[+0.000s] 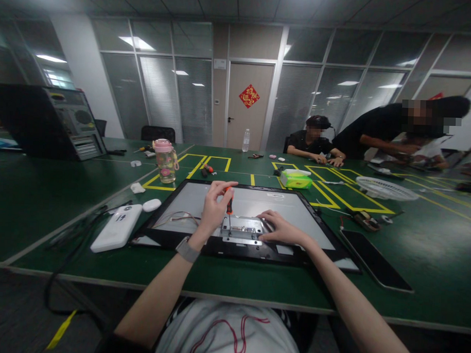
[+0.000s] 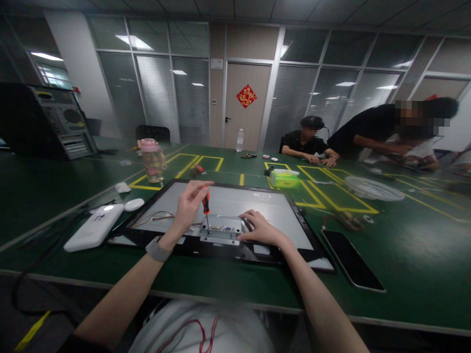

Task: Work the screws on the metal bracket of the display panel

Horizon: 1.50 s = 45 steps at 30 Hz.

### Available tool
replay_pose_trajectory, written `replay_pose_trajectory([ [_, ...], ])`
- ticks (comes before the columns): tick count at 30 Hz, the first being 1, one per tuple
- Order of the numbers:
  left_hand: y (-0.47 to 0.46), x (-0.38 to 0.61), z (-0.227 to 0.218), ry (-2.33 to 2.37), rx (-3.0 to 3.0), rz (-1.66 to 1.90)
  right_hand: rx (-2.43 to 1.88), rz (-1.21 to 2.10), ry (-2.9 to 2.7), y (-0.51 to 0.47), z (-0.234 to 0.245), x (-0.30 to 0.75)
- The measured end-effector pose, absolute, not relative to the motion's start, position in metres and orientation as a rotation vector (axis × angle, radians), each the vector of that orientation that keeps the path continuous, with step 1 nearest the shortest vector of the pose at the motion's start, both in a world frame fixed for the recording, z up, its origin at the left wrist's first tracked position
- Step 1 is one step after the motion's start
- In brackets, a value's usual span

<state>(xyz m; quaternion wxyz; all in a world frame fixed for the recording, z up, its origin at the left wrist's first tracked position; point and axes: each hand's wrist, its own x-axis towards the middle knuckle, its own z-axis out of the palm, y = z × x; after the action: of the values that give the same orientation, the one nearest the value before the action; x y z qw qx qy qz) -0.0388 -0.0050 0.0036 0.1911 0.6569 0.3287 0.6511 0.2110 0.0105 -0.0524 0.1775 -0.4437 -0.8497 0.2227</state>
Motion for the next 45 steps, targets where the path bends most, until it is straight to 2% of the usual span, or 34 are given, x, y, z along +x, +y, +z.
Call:
replay_pose_trajectory([
  [45, -0.0089, -0.0377, 0.0075, 0.916, 1.795, 1.836, -1.275, 0.624, -2.411, 0.0091, -0.0505, 0.2107],
])
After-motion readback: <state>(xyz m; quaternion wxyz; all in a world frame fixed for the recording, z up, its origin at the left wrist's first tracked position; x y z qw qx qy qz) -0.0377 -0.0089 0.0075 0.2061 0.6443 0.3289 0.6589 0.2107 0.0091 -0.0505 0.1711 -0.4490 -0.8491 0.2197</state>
